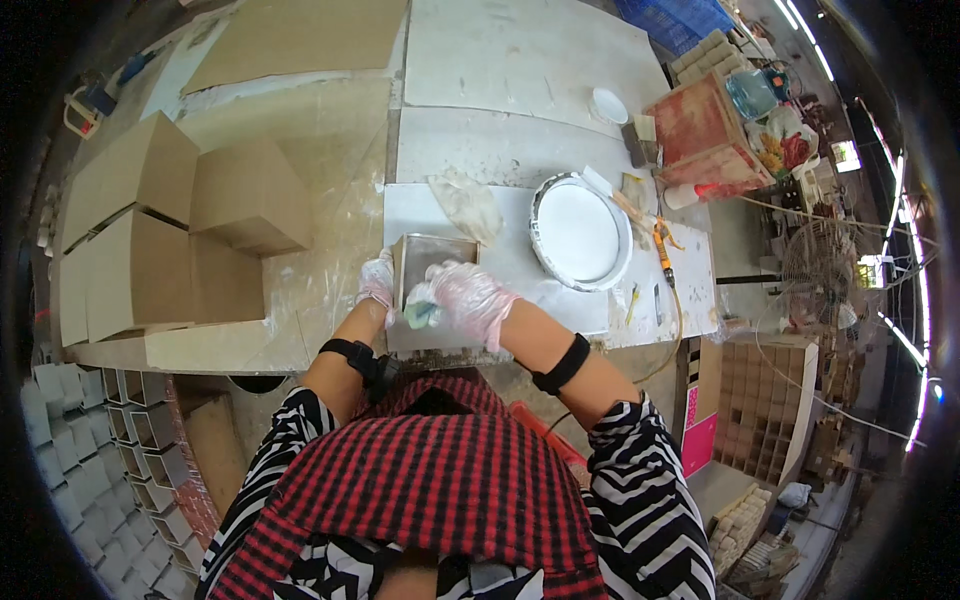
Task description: The person applies a white substance to the edges and interior of wooden boxes using a green sponge and stacks the finished boxes onto a large pile.
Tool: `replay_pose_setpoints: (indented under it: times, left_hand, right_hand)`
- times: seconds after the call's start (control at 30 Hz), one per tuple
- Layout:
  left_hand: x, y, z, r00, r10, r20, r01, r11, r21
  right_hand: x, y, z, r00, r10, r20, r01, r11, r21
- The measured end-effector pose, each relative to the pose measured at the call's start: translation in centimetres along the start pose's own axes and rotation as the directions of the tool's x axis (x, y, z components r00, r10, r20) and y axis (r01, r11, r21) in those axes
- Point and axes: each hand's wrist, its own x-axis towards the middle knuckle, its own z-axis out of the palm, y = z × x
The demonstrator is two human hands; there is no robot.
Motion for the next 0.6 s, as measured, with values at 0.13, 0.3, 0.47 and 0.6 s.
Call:
replay_pose_setpoints:
  times: [0.13,0.3,0.47,0.6]
  left_hand:
    - [0.0,-0.6,0.0,0.999,0.022,-0.034,-0.021,0.999,0.044]
    - [0.0,-0.1,0.4,1.000,0.001,-0.015,0.000,0.999,0.045]
    - [1.4,-1.4,0.7,1.000,0.003,0.003,-0.003,1.000,0.030]
    - [-0.1,0.0,-0.4,0.999,0.007,0.043,-0.008,0.999,0.032]
  right_hand:
    - [-1.8,2.1,-2.2,0.955,0.139,0.263,-0.113,0.987,-0.110]
    - [0.3,2.0,-3.8,0.959,0.271,-0.077,-0.264,0.960,0.095]
    - [-1.1,0.3,-0.2,0.949,0.314,-0.018,-0.311,0.929,-0.203]
    - [-2.4,0.5,-1.5,0.964,0.259,0.049,-0.256,0.965,-0.063]
